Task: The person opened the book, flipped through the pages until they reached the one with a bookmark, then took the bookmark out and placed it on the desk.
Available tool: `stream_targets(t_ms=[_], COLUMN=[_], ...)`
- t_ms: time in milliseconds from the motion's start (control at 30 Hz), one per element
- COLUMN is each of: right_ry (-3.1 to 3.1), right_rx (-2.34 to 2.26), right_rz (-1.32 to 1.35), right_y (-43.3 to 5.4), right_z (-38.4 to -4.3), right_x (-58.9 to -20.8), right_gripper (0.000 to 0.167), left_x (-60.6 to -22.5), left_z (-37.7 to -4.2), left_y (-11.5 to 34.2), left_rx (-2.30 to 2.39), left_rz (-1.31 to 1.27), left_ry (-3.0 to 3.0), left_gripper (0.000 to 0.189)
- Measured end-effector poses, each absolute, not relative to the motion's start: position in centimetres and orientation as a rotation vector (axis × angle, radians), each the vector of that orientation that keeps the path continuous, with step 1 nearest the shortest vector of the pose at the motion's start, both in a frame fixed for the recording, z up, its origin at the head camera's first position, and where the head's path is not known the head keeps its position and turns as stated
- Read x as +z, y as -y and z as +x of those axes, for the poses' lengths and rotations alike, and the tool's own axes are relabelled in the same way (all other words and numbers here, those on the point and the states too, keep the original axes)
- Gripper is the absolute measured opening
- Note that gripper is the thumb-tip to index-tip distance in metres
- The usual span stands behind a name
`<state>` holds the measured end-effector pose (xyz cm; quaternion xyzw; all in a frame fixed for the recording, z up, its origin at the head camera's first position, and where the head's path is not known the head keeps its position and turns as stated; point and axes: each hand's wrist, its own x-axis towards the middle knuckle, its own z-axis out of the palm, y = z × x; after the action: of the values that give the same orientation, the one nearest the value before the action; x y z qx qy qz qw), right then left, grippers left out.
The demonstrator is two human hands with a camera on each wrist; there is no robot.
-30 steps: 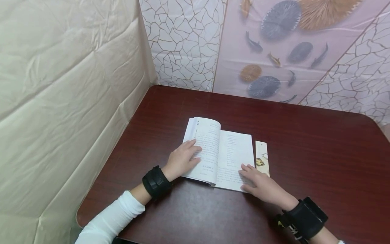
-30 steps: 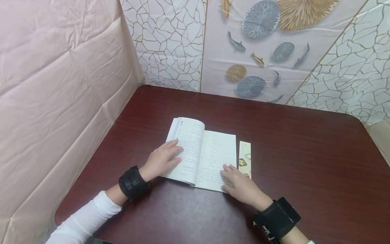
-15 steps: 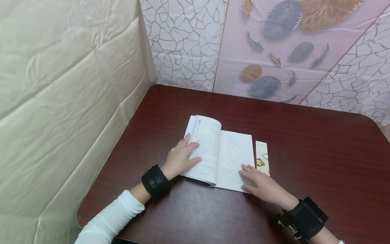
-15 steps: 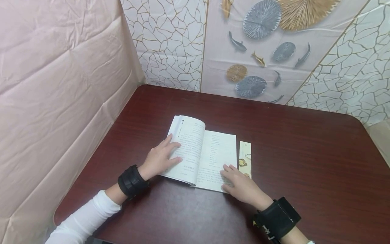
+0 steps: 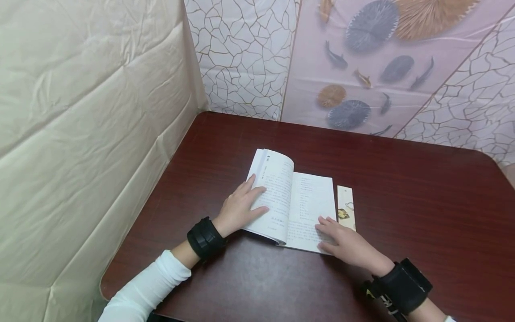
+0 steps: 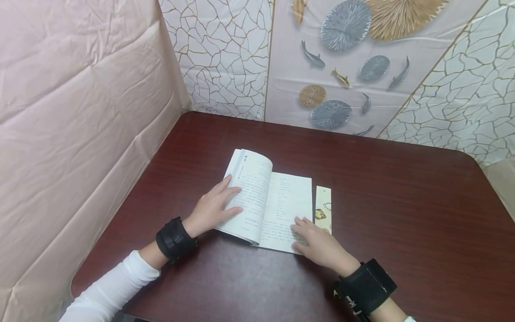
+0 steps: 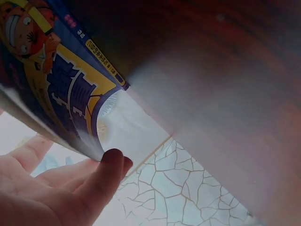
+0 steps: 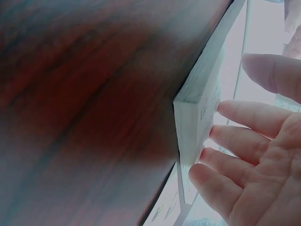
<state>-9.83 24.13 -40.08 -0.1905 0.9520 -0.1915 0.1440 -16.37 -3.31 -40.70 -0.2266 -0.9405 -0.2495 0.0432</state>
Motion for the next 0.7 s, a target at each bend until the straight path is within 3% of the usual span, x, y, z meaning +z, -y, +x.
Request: stream_targets(t_ms=[700], right_ry=[-2.738], right_rx=[-0.556], right_rz=[-0.535], right_y=[-24.1], right_z=[-10.0], right_x=[-39.8], right_gripper=[0.045], left_x=[-39.8], left_z=[-15.0], left_y=[1.6], left_rx=[-0.967], left_rz=[-0.907], left_ry=[2.570], left_gripper=[0.042])
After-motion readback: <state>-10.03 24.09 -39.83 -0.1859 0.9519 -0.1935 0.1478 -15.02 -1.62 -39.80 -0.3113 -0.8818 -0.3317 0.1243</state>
